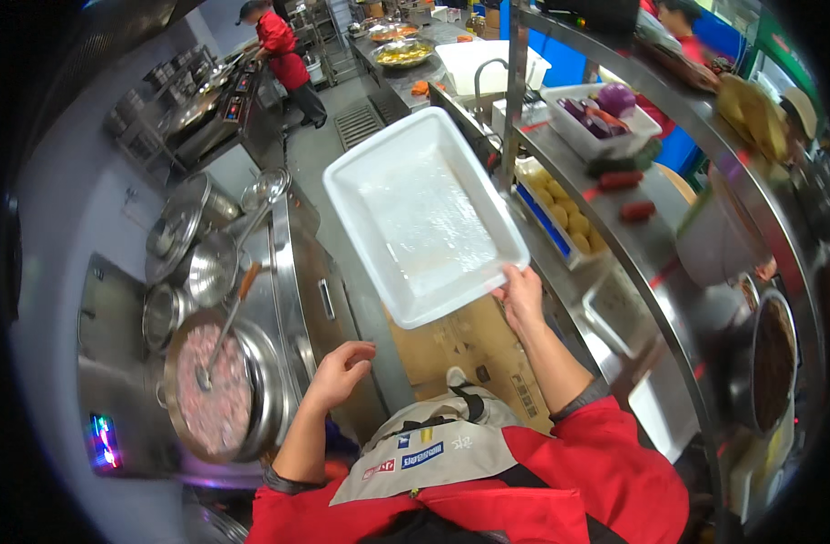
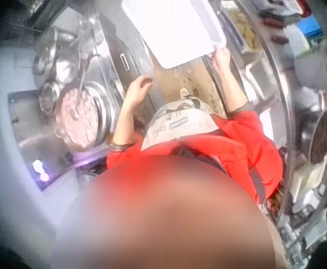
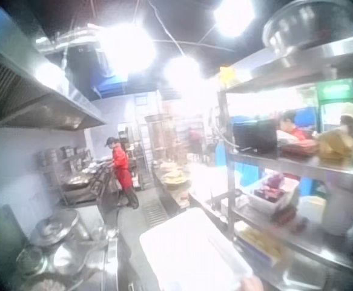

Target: The person retrieves a purple cloth, stirs a large pot of sliced meat with a ladle, then washes a white plastic container and a basket in the sink. They return to the pot to stir the meat again and place the container nearby.

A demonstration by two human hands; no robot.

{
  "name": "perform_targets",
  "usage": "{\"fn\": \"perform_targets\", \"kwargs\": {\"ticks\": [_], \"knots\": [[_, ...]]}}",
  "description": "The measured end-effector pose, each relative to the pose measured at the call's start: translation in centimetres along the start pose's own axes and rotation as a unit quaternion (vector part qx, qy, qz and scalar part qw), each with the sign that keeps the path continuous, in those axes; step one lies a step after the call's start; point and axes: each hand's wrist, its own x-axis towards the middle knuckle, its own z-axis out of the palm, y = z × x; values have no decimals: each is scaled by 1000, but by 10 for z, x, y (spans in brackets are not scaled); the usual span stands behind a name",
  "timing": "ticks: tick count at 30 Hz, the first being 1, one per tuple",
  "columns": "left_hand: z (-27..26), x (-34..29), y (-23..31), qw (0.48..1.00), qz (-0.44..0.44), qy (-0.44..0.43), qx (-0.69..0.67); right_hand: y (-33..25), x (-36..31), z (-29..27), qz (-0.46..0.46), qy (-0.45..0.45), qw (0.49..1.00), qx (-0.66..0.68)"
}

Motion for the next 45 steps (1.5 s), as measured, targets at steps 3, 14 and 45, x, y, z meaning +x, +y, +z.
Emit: {"fn": "perform_targets", "kwargs": {"ticks": [3,14,45], "knots": [[-47,81,-5,998,11,18,-55,-4,90,76,15,-40,999,3],[-208,491,-6,987,57,-57,-139,-58,376,261,-129,2,987,96],[17,1250,196,814,415,-243,326,-77,671,59,-177,644,741,73]]}}
